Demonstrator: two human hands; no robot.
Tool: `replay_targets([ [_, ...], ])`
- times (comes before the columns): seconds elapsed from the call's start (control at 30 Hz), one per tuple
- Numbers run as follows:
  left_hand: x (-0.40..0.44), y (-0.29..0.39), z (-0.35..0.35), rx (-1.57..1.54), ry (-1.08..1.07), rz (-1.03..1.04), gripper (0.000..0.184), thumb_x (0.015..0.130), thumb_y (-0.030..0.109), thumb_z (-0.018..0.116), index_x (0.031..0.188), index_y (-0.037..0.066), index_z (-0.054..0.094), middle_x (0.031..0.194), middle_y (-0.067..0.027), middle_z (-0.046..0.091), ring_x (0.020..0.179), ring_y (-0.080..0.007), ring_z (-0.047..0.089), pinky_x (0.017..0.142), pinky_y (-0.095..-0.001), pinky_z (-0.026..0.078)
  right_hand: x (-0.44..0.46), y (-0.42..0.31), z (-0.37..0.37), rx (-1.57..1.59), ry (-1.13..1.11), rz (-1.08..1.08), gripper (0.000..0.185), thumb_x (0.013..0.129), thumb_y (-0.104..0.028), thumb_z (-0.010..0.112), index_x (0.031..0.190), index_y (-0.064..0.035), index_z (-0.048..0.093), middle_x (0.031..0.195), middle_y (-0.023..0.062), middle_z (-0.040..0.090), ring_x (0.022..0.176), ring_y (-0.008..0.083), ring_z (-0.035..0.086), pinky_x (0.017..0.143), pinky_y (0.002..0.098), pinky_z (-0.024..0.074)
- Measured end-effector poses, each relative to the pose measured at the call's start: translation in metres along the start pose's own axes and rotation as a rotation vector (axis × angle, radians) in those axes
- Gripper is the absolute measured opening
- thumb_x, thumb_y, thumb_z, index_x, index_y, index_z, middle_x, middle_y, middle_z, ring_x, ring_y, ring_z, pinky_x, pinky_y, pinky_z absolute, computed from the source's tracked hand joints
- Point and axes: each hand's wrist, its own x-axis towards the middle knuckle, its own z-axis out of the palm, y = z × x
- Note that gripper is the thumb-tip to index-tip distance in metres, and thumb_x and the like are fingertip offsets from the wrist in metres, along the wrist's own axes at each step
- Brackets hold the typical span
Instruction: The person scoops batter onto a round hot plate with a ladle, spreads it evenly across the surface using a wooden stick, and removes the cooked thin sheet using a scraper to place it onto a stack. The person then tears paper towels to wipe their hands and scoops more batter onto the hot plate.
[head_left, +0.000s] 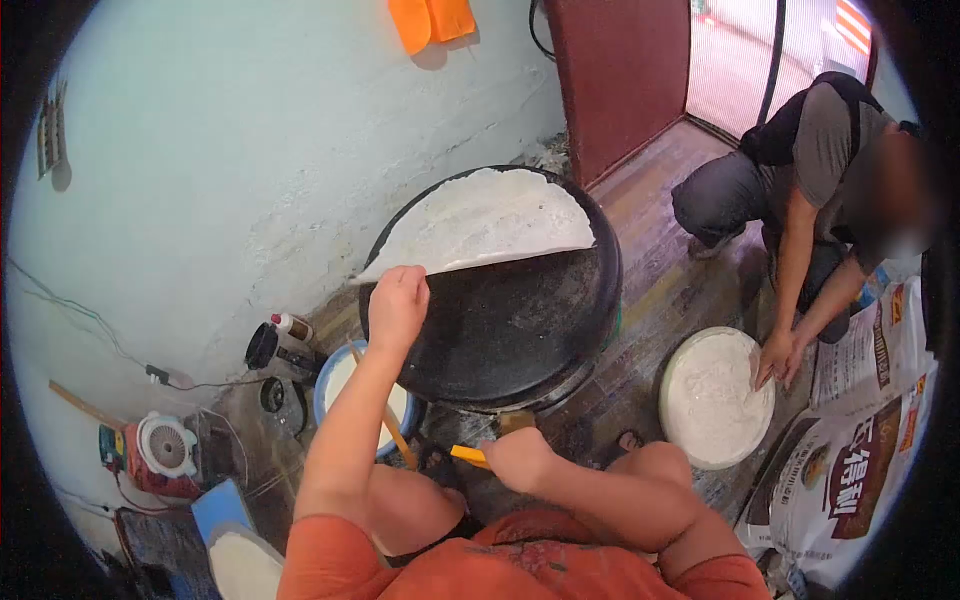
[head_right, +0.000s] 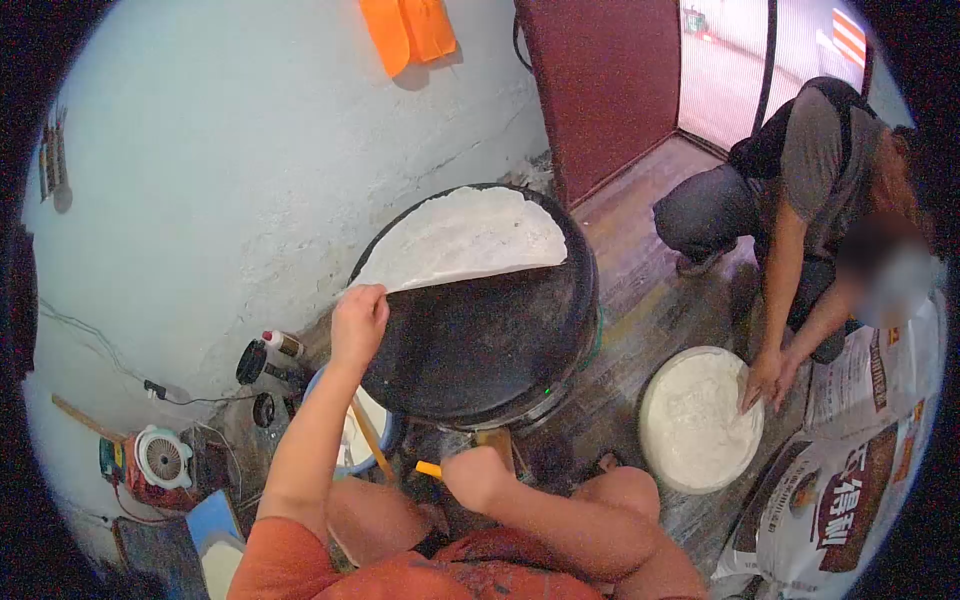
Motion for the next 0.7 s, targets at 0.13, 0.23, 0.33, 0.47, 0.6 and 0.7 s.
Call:
replay_targets([
  [0.13, -0.017, 0.015, -0.016, -0.001, 0.083, 0.137, 0.013, 0.069, 0.001, 0.058, 0.082, 0.002, 0.056, 0.08, -0.0137, 0.057, 0.078, -0.032, 0.055, 0.068, -0.0389, 0.046, -0.003, -0.005, 0.0, 0.013, -0.004, 0.009, 0.014, 0.076, -0.017, 0.051, 0.077, -0.0077, 0.062, 0.066, 0.0098, 0.062, 0.06, 0.0244, 0.062, 0.049, 0.0371, 0.0471],
  [0.23, -0.055, 0.017, -0.013, -0.031, 0.006, 0.121, 0.013, 0.07, 0.001, 0.057, 0.083, 0.002, 0.055, 0.082, -0.0145, 0.056, 0.079, -0.0321, 0.054, 0.069, -0.0394, 0.046, -0.006, -0.007, -0.002, 0.015, -0.027, -0.007, 0.015, 0.077, -0.017, 0.051, 0.079, -0.0069, 0.062, 0.066, 0.0096, 0.062, 0.061, 0.0246, 0.062, 0.049, 0.0372, 0.0474],
  [0.33, -0.103, 0.006, -0.005, -0.067, -0.203, 0.037, 0.018, 0.069, 0.002, 0.058, 0.086, 0.002, 0.056, 0.087, -0.0153, 0.056, 0.083, -0.0331, 0.054, 0.071, -0.0397, 0.046, -0.007, -0.01, 0.001, 0.011, -0.047, -0.017, 0.016, 0.078, -0.017, 0.05, 0.078, -0.006, 0.061, 0.065, 0.0096, 0.062, 0.06, 0.0252, 0.062, 0.05, 0.0378, 0.0477],
  [0.47, -0.159, -0.022, 0.013, 0.113, -0.45, -0.207, 0.033, 0.071, 0.014, 0.063, 0.101, 0.004, 0.055, 0.101, -0.019, 0.057, 0.095, -0.0317, 0.054, 0.077, -0.0386, 0.045, -0.005, -0.011, 0.01, 0.031, -0.115, -0.03, 0.016, 0.078, -0.017, 0.049, 0.076, -0.0053, 0.061, 0.063, 0.0105, 0.061, 0.059, 0.0261, 0.062, 0.049, 0.0389, 0.0477],
  [0.6, -0.157, -0.061, 0.025, -0.328, -0.263, -1.334, 0.045, 0.071, 0.024, 0.07, 0.11, 0.009, 0.055, 0.115, -0.0179, 0.051, 0.108, -0.0317, 0.047, 0.084, -0.0451, 0.04, -0.004, -0.014, 0.015, 0.031, -0.088, -0.002, 0.016, 0.078, -0.017, 0.05, 0.077, -0.005, 0.061, 0.062, 0.0109, 0.061, 0.058, 0.0265, 0.062, 0.049, 0.0395, 0.0477],
  [0.7, -0.188, -0.117, 0.036, -0.735, -0.109, -1.922, 0.031, 0.071, 0.019, 0.07, 0.099, 0.011, 0.059, 0.093, -0.0096, 0.059, 0.081, -0.0274, 0.056, 0.067, -0.0397, 0.046, -0.003, -0.013, 0.009, 0.028, -0.078, -0.036, 0.017, 0.078, -0.017, 0.049, 0.077, -0.0046, 0.061, 0.062, 0.0104, 0.061, 0.059, 0.0265, 0.062, 0.049, 0.0395, 0.0477],
])
